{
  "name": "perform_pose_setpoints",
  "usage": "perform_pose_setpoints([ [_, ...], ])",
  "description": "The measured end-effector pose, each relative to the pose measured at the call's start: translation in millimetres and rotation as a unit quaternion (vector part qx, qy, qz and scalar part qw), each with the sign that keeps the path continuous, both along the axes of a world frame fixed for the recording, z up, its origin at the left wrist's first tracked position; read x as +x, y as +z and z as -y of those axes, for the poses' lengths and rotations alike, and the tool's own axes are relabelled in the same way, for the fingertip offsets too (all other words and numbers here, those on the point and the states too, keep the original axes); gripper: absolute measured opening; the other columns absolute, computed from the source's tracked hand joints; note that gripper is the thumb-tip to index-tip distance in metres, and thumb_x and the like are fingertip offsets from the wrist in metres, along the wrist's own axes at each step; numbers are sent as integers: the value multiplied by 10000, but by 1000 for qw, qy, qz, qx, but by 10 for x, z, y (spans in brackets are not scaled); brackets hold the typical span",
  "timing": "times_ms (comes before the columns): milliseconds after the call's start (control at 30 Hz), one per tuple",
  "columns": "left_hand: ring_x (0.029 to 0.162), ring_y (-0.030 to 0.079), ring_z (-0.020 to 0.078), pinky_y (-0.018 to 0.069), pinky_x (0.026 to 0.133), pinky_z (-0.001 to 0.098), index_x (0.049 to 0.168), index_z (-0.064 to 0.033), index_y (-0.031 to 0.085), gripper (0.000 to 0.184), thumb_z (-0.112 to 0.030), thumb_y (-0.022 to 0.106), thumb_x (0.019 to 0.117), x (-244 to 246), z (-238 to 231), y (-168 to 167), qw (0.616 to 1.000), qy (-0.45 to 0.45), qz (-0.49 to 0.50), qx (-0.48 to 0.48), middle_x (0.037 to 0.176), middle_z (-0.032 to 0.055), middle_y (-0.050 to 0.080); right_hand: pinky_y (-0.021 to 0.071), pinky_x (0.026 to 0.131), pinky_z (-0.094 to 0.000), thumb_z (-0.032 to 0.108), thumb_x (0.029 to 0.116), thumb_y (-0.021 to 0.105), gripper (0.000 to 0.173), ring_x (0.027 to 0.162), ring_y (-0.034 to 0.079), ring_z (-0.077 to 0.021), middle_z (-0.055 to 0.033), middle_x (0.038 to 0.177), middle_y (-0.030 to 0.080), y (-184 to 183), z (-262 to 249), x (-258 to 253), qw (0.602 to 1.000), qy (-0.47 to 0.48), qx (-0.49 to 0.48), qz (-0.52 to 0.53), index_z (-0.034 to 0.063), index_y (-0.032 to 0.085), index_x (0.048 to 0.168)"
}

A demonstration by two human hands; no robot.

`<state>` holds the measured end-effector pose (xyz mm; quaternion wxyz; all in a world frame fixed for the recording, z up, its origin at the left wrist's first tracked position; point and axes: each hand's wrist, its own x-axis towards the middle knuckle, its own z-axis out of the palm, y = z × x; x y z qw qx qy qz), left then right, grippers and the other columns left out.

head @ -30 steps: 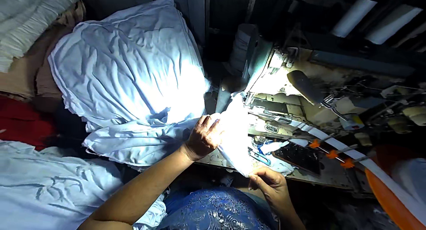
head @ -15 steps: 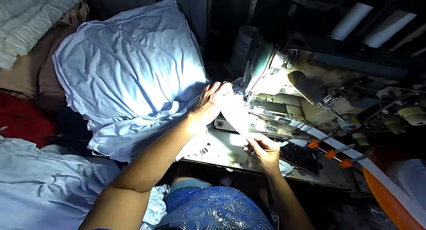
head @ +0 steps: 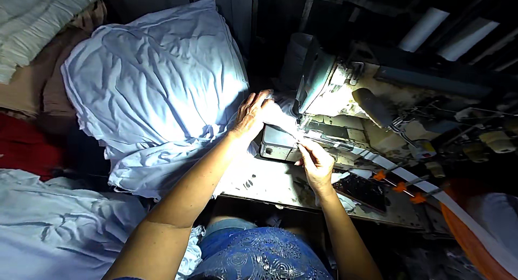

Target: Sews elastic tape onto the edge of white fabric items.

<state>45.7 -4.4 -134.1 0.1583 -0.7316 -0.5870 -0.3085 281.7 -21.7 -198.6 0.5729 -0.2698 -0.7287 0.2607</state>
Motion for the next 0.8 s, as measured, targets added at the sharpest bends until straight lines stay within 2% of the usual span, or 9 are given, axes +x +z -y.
perform_pose_setpoints([
  [167, 1187, 620, 440, 526, 941, 534, 1212, -16, 695, 371, 99, 608, 869, -47, 33, -101, 999, 18, 13, 24, 1402, 208, 597, 591, 910, -333, 104, 966, 645, 226, 1008, 738, -205, -151, 1141, 751, -15, 76, 43, 984, -83, 100, 124, -19, 764, 1113],
  [300, 1314, 549, 436, 502, 1008, 539, 1445, -4, 519, 605, 3, 677, 861, -108, 122, -210, 996, 51, 76, -9, 1542, 247, 446, 586, 718, -229, 112, 958, 634, 229, 775, 708, -144, -201, 1078, 736, -127, 326, 127, 974, -104, 151, 130, -56, 760, 1050],
  [367, 1361, 509, 436, 468, 1047, 557, 1560, -1, 348, 764, -100, 709, 894, -100, 283, -216, 984, 99, 132, -71, 1561, 279, 402, 584, 726, -216, 111, 946, 629, 222, 816, 713, -138, -209, 1123, 717, -230, 489, 217, 975, -93, 134, 149, -51, 757, 1026],
  [467, 1124, 634, 501, 502, 934, 633, 1439, 67, 447, 617, -204, 702, 946, -167, 530, -290, 963, 151, 123, -185, 1245, 345, 602, 599, 776, -240, 123, 931, 655, 206, 869, 728, -152, -183, 1101, 728, -461, 623, 289, 982, -68, 76, 156, -34, 766, 1003],
  [567, 909, 673, 428, 519, 817, 596, 1126, 64, 605, 187, -37, 626, 970, -284, 798, -68, 946, 58, 137, -287, 929, 261, 659, 610, 807, -270, 113, 923, 664, 185, 880, 735, -157, -148, 1049, 742, -561, 682, 262, 987, -23, -6, 157, -23, 769, 993],
  [600, 792, 647, 340, 521, 720, 519, 1045, 48, 627, 121, 20, 625, 928, -335, 903, 84, 940, -17, 185, -285, 844, 201, 637, 607, 814, -272, 109, 933, 662, 188, 887, 732, -156, -147, 1040, 742, -523, 695, 218, 988, 4, -51, 147, -33, 759, 1010],
  [667, 572, 536, 10, 457, 519, 189, 881, -97, 640, 92, -63, 588, 813, -443, 1079, 363, 888, -208, 303, -276, 678, -57, 582, 606, 795, -263, 100, 959, 653, 228, 881, 728, -132, -164, 1050, 739, -395, 730, 63, 977, 59, -179, 96, -79, 719, 1083],
  [733, 634, 592, -97, 492, 577, 92, 916, -151, 651, 118, -255, 669, 864, -591, 1061, 599, 806, -352, 332, -341, 732, -153, 654, 593, 866, -257, 57, 992, 584, 336, 999, 702, -111, -204, 1185, 682, -238, 754, -114, 941, 133, -309, 19, -154, 589, 1253],
  [800, 744, 635, -95, 530, 674, 94, 1009, -144, 646, 224, -275, 694, 834, -754, 950, 741, 802, -366, 291, -372, 844, -156, 685, 526, 904, -217, 37, 1008, 472, 455, 1069, 621, -64, -180, 1299, 605, -177, 732, -236, 888, 233, -396, -20, -154, 421, 1418],
])
